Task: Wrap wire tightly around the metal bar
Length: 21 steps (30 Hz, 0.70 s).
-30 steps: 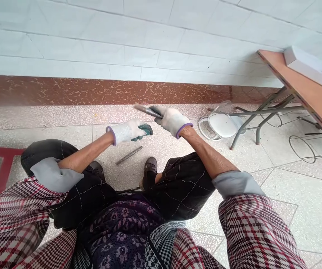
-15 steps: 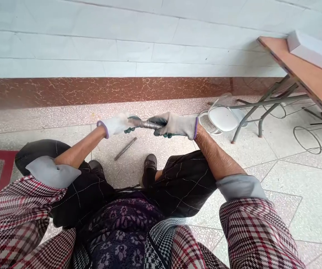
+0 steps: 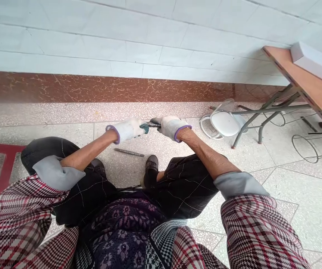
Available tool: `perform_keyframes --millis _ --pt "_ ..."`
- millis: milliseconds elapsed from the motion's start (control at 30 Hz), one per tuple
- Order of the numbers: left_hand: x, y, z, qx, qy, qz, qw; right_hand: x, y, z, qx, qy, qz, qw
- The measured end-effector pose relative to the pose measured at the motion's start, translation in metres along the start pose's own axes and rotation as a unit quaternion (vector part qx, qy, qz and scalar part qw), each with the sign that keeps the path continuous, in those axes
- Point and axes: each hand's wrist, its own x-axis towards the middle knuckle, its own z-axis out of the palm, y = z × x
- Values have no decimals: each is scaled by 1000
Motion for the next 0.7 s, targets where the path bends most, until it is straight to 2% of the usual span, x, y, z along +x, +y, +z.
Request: perform_keyframes --millis 100,167,233,300,467,533,633,700 --pt "4 7 -16 6 13 -20 1000 -5 -6 -4 -12 -46 -8 999" --pt "5 11 -25 20 6 -33 999 -13 -5 -11 67 -66 -31 995" --pt "3 15 -31 35 -2 -44 998 -22 -1 -19 178 -75 -63 979" --pt "0 20 -34 46 -10 -51 998 -32 6 -25 253 -73 -85 961" --pt "-9 38 -32 32 -38 -26 998 -49 13 -34 343 -23 -88 935" --pt "-11 43 -26 31 -50 -16 998 -49 9 -36 438 5 -100 893" --pt "-12 42 -9 40 -83 -15 996 -42 1 -37 587 62 -96 802" --pt "-11 37 3 58 -102 -4 993 -33 -4 -35 615 100 -66 779"
